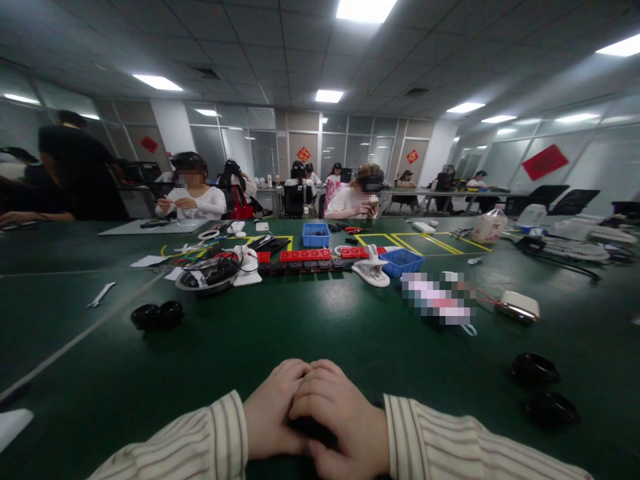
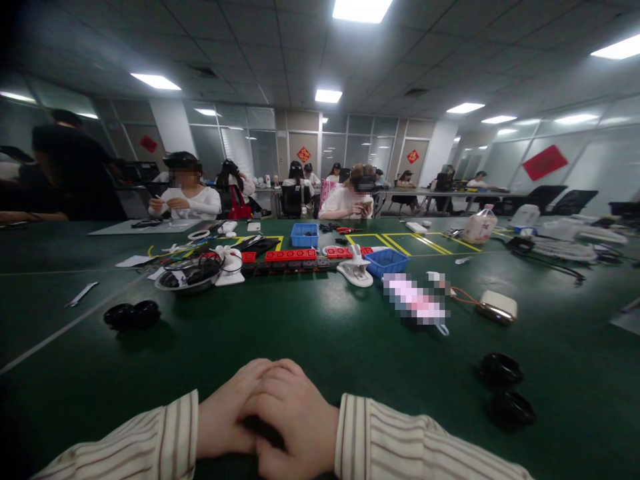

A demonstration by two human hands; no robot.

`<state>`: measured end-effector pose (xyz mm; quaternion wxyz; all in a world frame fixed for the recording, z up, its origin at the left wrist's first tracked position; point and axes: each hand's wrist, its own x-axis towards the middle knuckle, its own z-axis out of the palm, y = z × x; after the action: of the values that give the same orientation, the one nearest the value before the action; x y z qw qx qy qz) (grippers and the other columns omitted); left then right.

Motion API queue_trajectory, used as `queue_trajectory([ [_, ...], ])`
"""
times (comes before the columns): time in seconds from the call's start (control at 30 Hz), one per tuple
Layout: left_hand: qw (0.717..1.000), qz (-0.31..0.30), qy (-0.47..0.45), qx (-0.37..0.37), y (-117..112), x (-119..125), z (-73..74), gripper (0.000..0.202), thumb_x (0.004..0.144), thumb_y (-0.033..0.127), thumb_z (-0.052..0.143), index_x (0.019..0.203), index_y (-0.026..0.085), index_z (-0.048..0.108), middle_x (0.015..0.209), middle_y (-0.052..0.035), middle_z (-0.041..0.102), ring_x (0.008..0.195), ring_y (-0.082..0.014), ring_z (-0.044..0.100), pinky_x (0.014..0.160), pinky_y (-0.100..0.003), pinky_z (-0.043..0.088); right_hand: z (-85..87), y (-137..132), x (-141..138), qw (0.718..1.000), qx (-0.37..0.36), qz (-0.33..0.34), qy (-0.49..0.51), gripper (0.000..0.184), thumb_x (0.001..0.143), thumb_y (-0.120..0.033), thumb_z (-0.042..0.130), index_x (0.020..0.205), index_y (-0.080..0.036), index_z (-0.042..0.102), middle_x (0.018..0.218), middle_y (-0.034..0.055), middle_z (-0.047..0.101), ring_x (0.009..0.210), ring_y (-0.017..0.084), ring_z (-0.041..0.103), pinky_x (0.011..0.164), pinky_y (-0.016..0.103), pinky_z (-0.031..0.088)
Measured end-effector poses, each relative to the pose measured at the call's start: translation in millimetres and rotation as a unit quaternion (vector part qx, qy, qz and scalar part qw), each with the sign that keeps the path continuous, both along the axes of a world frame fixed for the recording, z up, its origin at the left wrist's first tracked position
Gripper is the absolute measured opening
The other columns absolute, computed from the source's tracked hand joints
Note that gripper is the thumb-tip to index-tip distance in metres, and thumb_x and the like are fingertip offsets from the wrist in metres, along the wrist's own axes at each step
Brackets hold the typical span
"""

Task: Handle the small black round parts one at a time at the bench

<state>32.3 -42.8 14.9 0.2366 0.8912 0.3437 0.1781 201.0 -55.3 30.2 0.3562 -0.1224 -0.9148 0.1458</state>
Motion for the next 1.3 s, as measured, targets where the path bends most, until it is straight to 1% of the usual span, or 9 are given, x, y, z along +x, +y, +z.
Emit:
queue_trajectory([
  [0.1, 1.000, -0.007, -0.012, 0.014, -0.7, -0.4, -3.2, 0.062, 0.056, 0.043, 0.075, 0.109, 0.021, 0.051, 0.106, -0.0060, 0.051, 0.101, -0.0262, 0.046, 0.096, -0.043, 0.035, 0.2, -0.1, 1.5, 0.999, -0.016, -0.049, -0.004, 0.036, 0.080, -0.044, 0.038, 0.099, -0.015, 0.049, 0.092, 0.0071, 0.054, 0.087, 0.018, 0.046, 0.084, 0.035, 0.033],
  [0.23, 0.999, 0.027, -0.031, 0.017, -2.7, 0.5, -4.2, 0.065, 0.052, 0.049, 0.074, 0.103, 0.017, 0.050, 0.105, -0.0085, 0.050, 0.098, -0.0275, 0.046, 0.092, -0.044, 0.038, -6.2, 1.0, 1.9, 0.992, -0.048, -0.119, -0.019, 0.047, 0.080, -0.057, 0.041, 0.097, -0.015, 0.050, 0.093, 0.0078, 0.052, 0.082, 0.018, 0.043, 0.077, 0.034, 0.034],
  [0.43, 0.999, 0.042, -0.021, 0.004, -3.9, 2.2, -0.7, 0.043, 0.057, 0.034, 0.073, 0.092, 0.018, 0.053, 0.096, -0.0046, 0.051, 0.091, -0.0229, 0.047, 0.085, -0.037, 0.041, -7.5, -0.7, 1.4, 0.987, -0.067, -0.137, -0.046, 0.033, 0.079, -0.044, 0.048, 0.095, -0.016, 0.051, 0.090, 0.0058, 0.051, 0.081, 0.017, 0.043, 0.074, 0.032, 0.033],
  [0.57, 0.999, 0.030, -0.030, -0.013, -3.7, 2.7, 2.5, 0.039, 0.053, 0.020, 0.072, 0.089, 0.018, 0.057, 0.093, -0.0028, 0.050, 0.090, -0.0218, 0.047, 0.084, -0.034, 0.041, -4.3, -2.2, 0.9, 0.994, -0.045, -0.094, -0.029, 0.025, 0.075, -0.030, 0.042, 0.094, -0.017, 0.049, 0.089, 0.0059, 0.053, 0.083, 0.017, 0.046, 0.075, 0.032, 0.034],
  [0.77, 0.999, -0.037, -0.009, -0.025, -0.9, 2.0, 7.4, 0.046, 0.050, 0.013, 0.072, 0.094, 0.021, 0.061, 0.096, -0.0015, 0.051, 0.093, -0.0223, 0.046, 0.088, -0.034, 0.038, -0.9, -2.2, -0.3, 1.000, 0.009, -0.002, -0.003, 0.029, 0.060, -0.021, 0.032, 0.086, -0.018, 0.046, 0.075, 0.0022, 0.056, 0.074, 0.014, 0.050, 0.077, 0.032, 0.036],
  [0.93, 0.999, -0.037, -0.010, -0.021, 0.9, 0.7, 3.7, 0.061, 0.051, 0.022, 0.074, 0.108, 0.023, 0.054, 0.102, -0.0034, 0.051, 0.096, -0.0244, 0.047, 0.092, -0.038, 0.038, 0.8, -2.1, 0.1, 1.000, -0.004, 0.011, -0.008, 0.026, 0.067, -0.025, 0.034, 0.089, -0.017, 0.047, 0.081, 0.0037, 0.057, 0.081, 0.015, 0.050, 0.083, 0.034, 0.036],
  [1.13, 1.000, 0.001, -0.011, 0.020, -1.5, 0.7, -3.4, 0.062, 0.056, 0.046, 0.073, 0.107, 0.019, 0.050, 0.104, -0.0066, 0.051, 0.100, -0.0273, 0.046, 0.099, -0.046, 0.030, -2.4, -1.2, 1.8, 0.996, -0.026, -0.082, -0.020, 0.038, 0.081, -0.049, 0.039, 0.096, -0.016, 0.050, 0.091, 0.0073, 0.054, 0.085, 0.018, 0.046, 0.078, 0.034, 0.035],
  [1.2, 1.000, 0.014, -0.012, 0.024, -2.0, 1.3, -2.8, 0.055, 0.056, 0.042, 0.073, 0.101, 0.019, 0.051, 0.101, -0.0056, 0.051, 0.097, -0.0260, 0.047, 0.100, -0.046, 0.029, -4.3, -1.2, 2.0, 0.992, -0.036, -0.116, -0.042, 0.036, 0.080, -0.049, 0.045, 0.095, -0.016, 0.051, 0.091, 0.0069, 0.052, 0.084, 0.018, 0.044, 0.077, 0.033, 0.034],
  [1.3, 1.000, 0.025, -0.013, 0.007, -2.2, 2.3, 0.8, 0.040, 0.056, 0.029, 0.073, 0.089, 0.020, 0.053, 0.093, -0.0029, 0.051, 0.091, -0.0226, 0.048, 0.090, -0.040, 0.038, -5.9, -1.6, 2.0, 0.986, -0.046, -0.144, -0.073, 0.027, 0.077, -0.038, 0.051, 0.092, -0.016, 0.051, 0.090, 0.0057, 0.051, 0.083, 0.017, 0.044, 0.076, 0.032, 0.034],
])
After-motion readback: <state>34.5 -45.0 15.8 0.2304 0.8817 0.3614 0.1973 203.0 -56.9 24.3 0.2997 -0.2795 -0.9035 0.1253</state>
